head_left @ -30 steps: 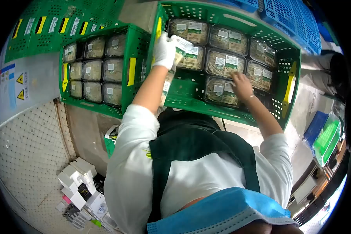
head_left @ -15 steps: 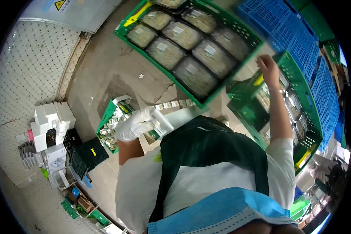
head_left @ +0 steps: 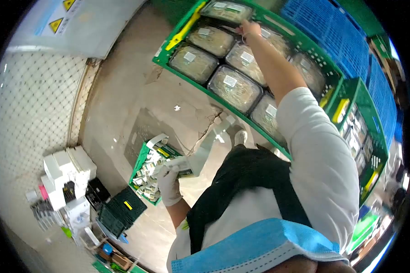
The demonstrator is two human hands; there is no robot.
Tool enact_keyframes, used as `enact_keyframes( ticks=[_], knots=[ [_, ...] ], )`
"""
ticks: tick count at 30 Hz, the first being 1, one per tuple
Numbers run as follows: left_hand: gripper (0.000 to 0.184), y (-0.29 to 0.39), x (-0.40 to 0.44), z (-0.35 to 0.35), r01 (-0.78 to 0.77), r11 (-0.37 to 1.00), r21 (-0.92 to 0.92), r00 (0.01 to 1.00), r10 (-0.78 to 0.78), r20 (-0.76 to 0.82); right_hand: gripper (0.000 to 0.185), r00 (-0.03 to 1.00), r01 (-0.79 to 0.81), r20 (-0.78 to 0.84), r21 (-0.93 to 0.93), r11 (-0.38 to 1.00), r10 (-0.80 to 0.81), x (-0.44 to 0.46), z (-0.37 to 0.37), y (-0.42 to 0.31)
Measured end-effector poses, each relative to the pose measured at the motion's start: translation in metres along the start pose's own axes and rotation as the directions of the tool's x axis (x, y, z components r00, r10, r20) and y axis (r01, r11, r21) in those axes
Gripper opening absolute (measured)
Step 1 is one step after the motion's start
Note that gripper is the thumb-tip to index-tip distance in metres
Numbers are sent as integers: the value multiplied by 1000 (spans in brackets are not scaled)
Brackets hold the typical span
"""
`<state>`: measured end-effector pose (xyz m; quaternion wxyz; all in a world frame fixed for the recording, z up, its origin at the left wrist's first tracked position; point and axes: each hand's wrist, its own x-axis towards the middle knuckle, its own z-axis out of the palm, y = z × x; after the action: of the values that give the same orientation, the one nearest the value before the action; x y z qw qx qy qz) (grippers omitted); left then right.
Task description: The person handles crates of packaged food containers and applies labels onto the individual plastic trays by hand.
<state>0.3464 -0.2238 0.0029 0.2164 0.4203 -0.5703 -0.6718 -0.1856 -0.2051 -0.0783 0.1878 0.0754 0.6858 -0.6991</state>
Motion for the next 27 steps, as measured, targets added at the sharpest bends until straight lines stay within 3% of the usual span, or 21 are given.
enact_keyframes(
  ticks=[1,3,5,6,7,8,9,10,12,13,15,19,21,23,24,25,27],
  knots=[
    [25,1,6,3,-20,999,27,999,20,-30,30,992,119,-60,95,988,-114,-7,-16,-8],
    [29,34,14,31,-12,1000,23,999,11,35,28,966,258,-7,76,963,-258,-35,-82,-31],
    [29,54,15,56,-29,996,86,1000,29,5,25,935,331,-72,-179,926,-348,-69,-189,-42],
    [28,61,13,70,-6,995,96,999,2,42,16,895,398,-131,-195,896,-426,-110,-241,-55],
    [26,50,24,65,-10,999,49,994,4,113,15,916,340,-167,-165,926,-366,-164,-286,-76],
    [26,36,37,58,-229,952,204,953,177,246,17,848,404,-261,-247,881,-462,-198,-342,-74],
    [27,27,44,61,-460,835,302,857,329,396,19,812,355,-367,-307,883,-454,-234,-399,-66],
    [28,35,40,85,-389,855,342,895,263,362,17,756,391,-422,-323,862,-501,-283,-415,-74],
    [28,44,36,124,-124,982,144,960,82,269,20,682,328,-491,-457,827,-542,-341,-469,-64],
    [27,37,46,131,-112,994,13,932,100,348,20,693,277,-505,-471,837,-514,-355,-498,-47],
    [27,29,52,150,-109,994,3,902,98,421,20,663,118,-549,-594,796,-508,-361,-524,-15],
    [20,32,40,185,-140,990,-9,876,128,466,27,774,-108,-573,-539,836,-270,-337,-557,65],
    [19,38,35,187,-103,995,-10,894,97,437,33,912,-360,-405,-864,351,-63,-330,-559,91],
    [19,40,32,190,-110,994,-19,893,107,438,37,886,-463,-453,-874,150,95,-328,-558,94],
    [19,44,27,193,-118,993,3,899,105,425,39,893,-444,-425,-887,131,149,-323,-559,91],
    [19,43,28,190,-117,993,11,896,101,433,43,945,-319,-308,-941,110,110,-317,-558,90],
    [19,43,39,175,-151,988,-11,916,144,374,42,997,-73,-64,-938,340,37,-285,-579,142]
  ],
)
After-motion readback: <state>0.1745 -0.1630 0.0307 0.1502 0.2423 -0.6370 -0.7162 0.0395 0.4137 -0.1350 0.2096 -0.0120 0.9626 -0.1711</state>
